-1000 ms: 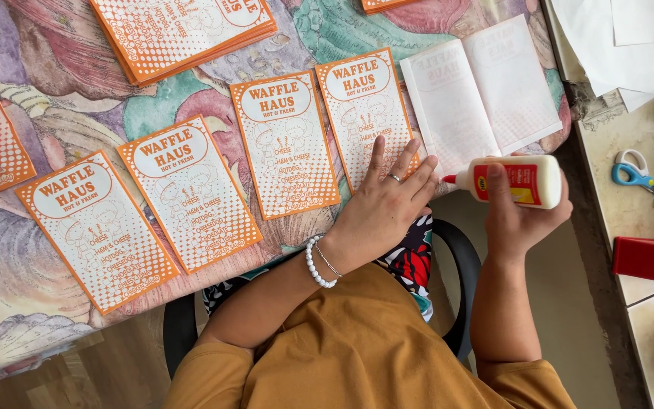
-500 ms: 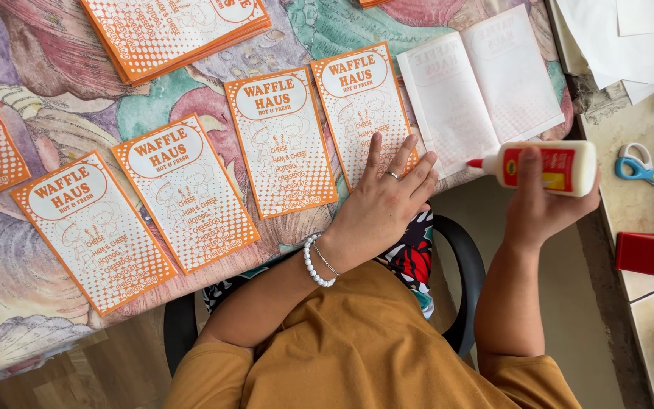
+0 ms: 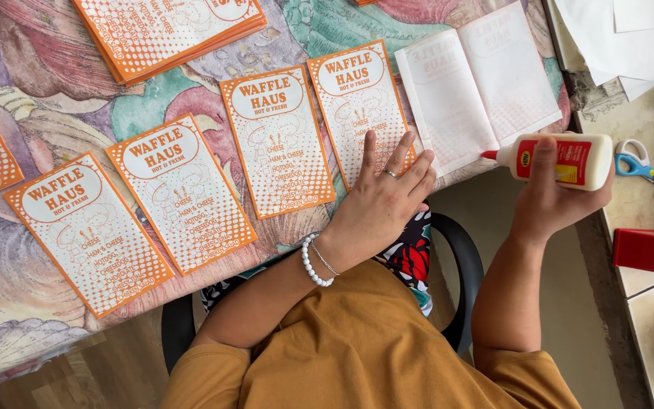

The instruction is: Applying glue to the edges of paper bags and folding them to complete the assembly.

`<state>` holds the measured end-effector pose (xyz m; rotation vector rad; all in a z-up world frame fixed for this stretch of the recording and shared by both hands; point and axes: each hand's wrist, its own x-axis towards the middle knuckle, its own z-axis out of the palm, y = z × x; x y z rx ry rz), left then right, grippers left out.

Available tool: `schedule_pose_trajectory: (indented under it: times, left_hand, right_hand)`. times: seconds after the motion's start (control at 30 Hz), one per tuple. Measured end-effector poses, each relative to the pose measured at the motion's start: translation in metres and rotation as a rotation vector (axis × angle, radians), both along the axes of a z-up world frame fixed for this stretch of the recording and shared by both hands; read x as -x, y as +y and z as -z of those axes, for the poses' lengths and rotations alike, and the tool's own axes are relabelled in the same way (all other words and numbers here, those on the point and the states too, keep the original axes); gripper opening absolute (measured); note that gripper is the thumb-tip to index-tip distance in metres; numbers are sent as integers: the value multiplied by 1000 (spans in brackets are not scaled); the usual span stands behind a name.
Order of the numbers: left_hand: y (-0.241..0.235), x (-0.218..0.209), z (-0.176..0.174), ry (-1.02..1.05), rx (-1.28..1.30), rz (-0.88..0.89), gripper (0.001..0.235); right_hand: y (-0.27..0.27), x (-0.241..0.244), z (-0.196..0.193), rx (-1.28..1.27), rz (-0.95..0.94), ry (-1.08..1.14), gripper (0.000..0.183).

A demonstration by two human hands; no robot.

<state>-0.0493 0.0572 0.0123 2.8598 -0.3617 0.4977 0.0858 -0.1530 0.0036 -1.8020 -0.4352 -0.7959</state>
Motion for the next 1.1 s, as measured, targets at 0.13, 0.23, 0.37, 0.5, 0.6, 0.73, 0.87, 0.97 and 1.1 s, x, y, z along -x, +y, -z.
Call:
schedule_pose_trajectory:
  times: [0.13, 0.23, 0.37, 0.5, 0.6, 0.73, 0.87, 0.97, 1.1]
  left_hand:
    - [0, 1, -3, 1, -63, -19, 45]
    - [0, 0, -2, 14, -81, -26, 46]
    - [0, -1, -1, 30, -57, -20, 47]
    - [0, -1, -1, 27, -25, -10, 46]
    - [0, -1, 0, 27, -17, -10, 46]
    - [-1, 0, 0, 14, -44, -20, 47]
    - [-1, -1, -1, 32, -15, -7, 48]
    - [0, -1, -1, 12, -4, -2, 50]
    - [-1, -2, -2, 20, 7, -9, 50]
  right_hand:
    - [5, 10, 5, -38, -23, 25, 32]
    - [18, 32, 1, -11, -54, 101, 37]
    - [13, 23, 3, -19, -5, 76, 38]
    - [0, 1, 1, -27, 23, 8, 33]
    - [-2, -2, 1, -46, 16, -2, 31]
    - [8, 12, 1, -32, -19, 16, 36]
    - [-5, -2, 9, -54, 27, -14, 35]
    - [-12, -14, 10, -58, 73, -61, 32]
    - [-4, -4, 6, -53, 44, -70, 34]
